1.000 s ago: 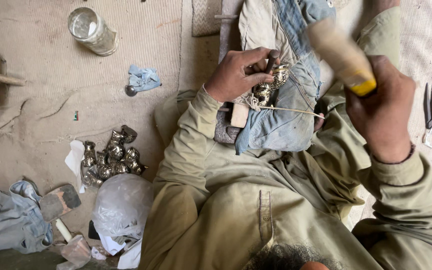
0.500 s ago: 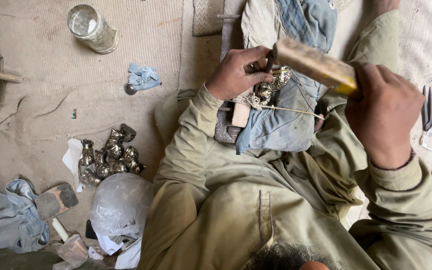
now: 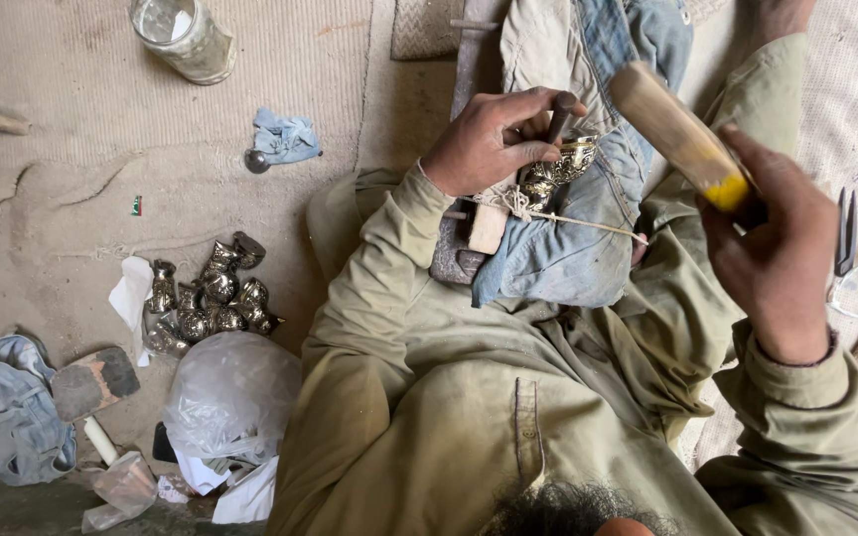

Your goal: The person sits on the floor and repeatedly hammers a small metal object placed on a cloth-covered wooden block. They hold the object with the left hand and strike it with a hammer in the right hand, occasionally repositioning the piece.

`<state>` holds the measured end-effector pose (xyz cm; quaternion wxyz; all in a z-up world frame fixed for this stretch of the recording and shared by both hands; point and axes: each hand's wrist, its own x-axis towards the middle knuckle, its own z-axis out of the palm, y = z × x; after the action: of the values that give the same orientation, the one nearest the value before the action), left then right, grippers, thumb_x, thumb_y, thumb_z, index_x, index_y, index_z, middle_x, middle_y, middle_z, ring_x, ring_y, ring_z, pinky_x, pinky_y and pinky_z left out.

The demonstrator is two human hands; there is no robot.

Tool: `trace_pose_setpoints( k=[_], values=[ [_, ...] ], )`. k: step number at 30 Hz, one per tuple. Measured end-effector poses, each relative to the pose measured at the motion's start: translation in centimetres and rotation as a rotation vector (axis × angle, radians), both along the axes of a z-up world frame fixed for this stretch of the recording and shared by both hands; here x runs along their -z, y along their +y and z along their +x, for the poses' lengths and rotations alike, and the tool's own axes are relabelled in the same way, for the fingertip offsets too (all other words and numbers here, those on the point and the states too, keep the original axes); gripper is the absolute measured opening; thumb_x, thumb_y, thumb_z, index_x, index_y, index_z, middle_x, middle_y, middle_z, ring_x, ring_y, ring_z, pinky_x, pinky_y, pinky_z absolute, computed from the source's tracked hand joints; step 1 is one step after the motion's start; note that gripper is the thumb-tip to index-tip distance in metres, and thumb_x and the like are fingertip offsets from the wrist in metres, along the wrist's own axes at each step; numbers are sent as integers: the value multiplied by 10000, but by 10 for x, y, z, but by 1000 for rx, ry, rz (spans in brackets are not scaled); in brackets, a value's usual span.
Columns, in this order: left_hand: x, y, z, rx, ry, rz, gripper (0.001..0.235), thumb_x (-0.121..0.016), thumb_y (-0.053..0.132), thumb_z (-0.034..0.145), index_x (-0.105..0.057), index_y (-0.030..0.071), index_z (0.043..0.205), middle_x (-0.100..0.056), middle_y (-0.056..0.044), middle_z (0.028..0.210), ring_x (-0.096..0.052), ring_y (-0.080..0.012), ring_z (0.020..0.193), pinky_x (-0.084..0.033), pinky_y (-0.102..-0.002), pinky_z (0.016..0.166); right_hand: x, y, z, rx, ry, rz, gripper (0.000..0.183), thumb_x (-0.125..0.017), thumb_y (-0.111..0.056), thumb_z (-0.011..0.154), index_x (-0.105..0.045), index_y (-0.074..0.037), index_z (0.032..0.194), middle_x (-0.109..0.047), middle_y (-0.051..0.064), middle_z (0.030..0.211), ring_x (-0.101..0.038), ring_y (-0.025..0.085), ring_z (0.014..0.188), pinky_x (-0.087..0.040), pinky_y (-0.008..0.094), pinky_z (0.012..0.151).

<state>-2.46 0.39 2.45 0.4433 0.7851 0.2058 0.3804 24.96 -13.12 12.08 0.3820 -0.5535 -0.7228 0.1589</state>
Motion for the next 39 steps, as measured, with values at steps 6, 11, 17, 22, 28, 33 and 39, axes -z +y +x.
trace_pose_setpoints(
  k=[6,11,17,22,28,33,39],
  values=[
    [5,2,0,-19,4,87,448,-840,94,949,-639,122,1349,-765,-20,1091,-727,-98,912,-641,-278,859,-7,7,1,21,-174,184,508,-770,168,958,-604,113,1435,-625,186,969,-597,230,784,-471,317,684],
    [7,6,1,-53,66,31,475,-856,114,925,-625,105,1340,-763,4,957,-729,-73,834,-626,-270,777,-20,7,-8,90,-476,336,466,-728,149,935,-690,-15,1370,-647,125,937,-600,241,742,-452,342,636],
    [8,0,-1,-116,15,41,351,-805,108,972,-621,103,1270,-740,-13,983,-740,-95,843,-638,-271,740,-20,-5,-14,185,-688,243,436,-707,117,880,-784,-77,1262,-664,120,834,-605,257,626,-453,362,554],
    [22,-29,-1,-136,-25,86,332,-772,118,1007,-598,124,1289,-714,-58,1104,-763,-165,1016,-647,-315,856,16,-28,-10,238,-124,-89,517,-672,189,876,-689,50,1374,-631,203,911,-622,287,700,-481,368,665],
    [7,-30,7,-130,140,184,446,-821,155,945,-597,127,1331,-741,-73,1223,-770,-195,1069,-650,-310,915,46,-42,-6,162,33,48,531,-670,154,916,-595,27,1426,-669,213,1126,-694,292,977,-542,375,832],
    [-3,-30,6,-116,153,257,429,-815,173,935,-645,142,1327,-744,-66,1217,-776,-211,1049,-651,-305,908,39,-40,-2,212,-53,145,529,-739,138,939,-601,49,1441,-629,199,994,-619,305,827,-487,382,745],
    [-3,-27,5,-118,262,210,371,-818,238,983,-642,143,1295,-744,-57,1167,-783,-189,977,-650,-302,865,21,-34,0,185,-344,325,504,-746,161,892,-668,7,1365,-624,171,963,-617,303,797,-473,386,718]
  ],
)
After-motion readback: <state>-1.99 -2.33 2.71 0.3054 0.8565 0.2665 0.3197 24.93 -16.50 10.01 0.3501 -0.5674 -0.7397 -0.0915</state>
